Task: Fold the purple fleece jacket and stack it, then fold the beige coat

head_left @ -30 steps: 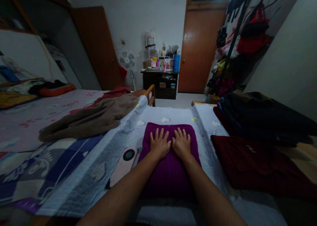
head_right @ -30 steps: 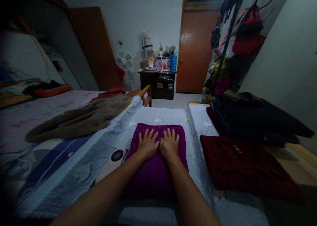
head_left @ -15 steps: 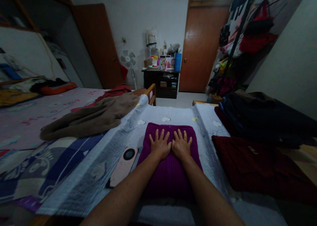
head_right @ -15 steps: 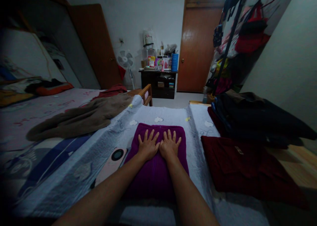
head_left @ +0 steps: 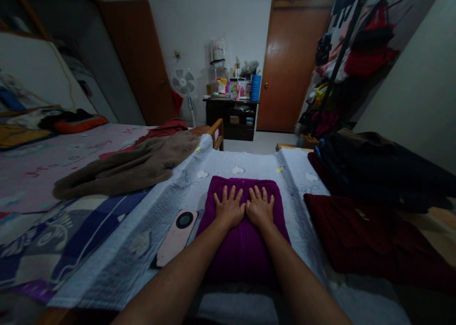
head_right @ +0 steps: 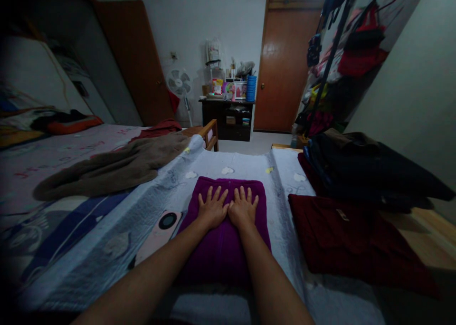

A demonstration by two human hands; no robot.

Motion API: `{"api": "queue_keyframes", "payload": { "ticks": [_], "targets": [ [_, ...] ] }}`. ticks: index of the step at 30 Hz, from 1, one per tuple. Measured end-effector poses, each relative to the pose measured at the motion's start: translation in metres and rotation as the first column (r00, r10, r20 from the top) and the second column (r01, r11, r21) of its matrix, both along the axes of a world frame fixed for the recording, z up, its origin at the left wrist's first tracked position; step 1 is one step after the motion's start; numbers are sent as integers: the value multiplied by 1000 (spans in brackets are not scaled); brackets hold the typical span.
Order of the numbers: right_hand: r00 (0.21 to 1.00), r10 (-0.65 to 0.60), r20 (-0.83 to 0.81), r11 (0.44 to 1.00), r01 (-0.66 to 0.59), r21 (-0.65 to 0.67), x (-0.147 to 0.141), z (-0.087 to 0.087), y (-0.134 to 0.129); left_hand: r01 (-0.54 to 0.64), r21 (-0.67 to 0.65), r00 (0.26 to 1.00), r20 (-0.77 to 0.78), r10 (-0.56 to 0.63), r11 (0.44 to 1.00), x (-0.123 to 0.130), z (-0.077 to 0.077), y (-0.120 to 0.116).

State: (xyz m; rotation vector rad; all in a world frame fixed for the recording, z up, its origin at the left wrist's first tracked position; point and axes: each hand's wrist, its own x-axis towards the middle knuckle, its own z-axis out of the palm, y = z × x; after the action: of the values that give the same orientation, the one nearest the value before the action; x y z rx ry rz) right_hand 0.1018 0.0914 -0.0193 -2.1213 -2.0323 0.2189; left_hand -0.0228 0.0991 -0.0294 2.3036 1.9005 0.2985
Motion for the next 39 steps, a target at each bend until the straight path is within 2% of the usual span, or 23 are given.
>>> {"api": "queue_keyframes", "payload": {
  "ticks": [9, 15, 21, 23, 26, 31, 35, 39],
  "targets": [
    [1000, 3, -18, 1000, -3, 23, 2, -2, 1, 18, -30, 1000, 11, -18, 999, -2, 2, 1],
    [999, 5, -45, 1000, -4, 16, 3, 4, -1, 33, -36, 999, 24, -32, 999, -7, 9, -1],
    [996, 62, -71, 994, -68, -85, 9, 25, -5, 104, -151, 994, 47, -98, 983, -23, 35, -9],
    [992, 98, -78, 989, -106, -102, 10, 34, -13, 125, -158, 992, 34, -121, 980, -29, 45, -22],
    [986, 153, -67, 986, -157, -57, 8, 42, -31, 147, -96, 989, -7, -149, 984, -35, 53, -47],
    [981, 180, -78, 983, -182, -20, 0, 33, -49, 132, -40, 991, -28, -133, 990, -37, 42, -73],
    [980, 181, -86, 982, -185, -33, -1, 21, -47, 85, -3, 996, -33, -85, 996, -35, 29, -72],
    [983, 171, -69, 984, -174, -41, -2, 15, -45, 69, -7, 997, -46, -69, 998, -35, 23, -70]
  ]
}}
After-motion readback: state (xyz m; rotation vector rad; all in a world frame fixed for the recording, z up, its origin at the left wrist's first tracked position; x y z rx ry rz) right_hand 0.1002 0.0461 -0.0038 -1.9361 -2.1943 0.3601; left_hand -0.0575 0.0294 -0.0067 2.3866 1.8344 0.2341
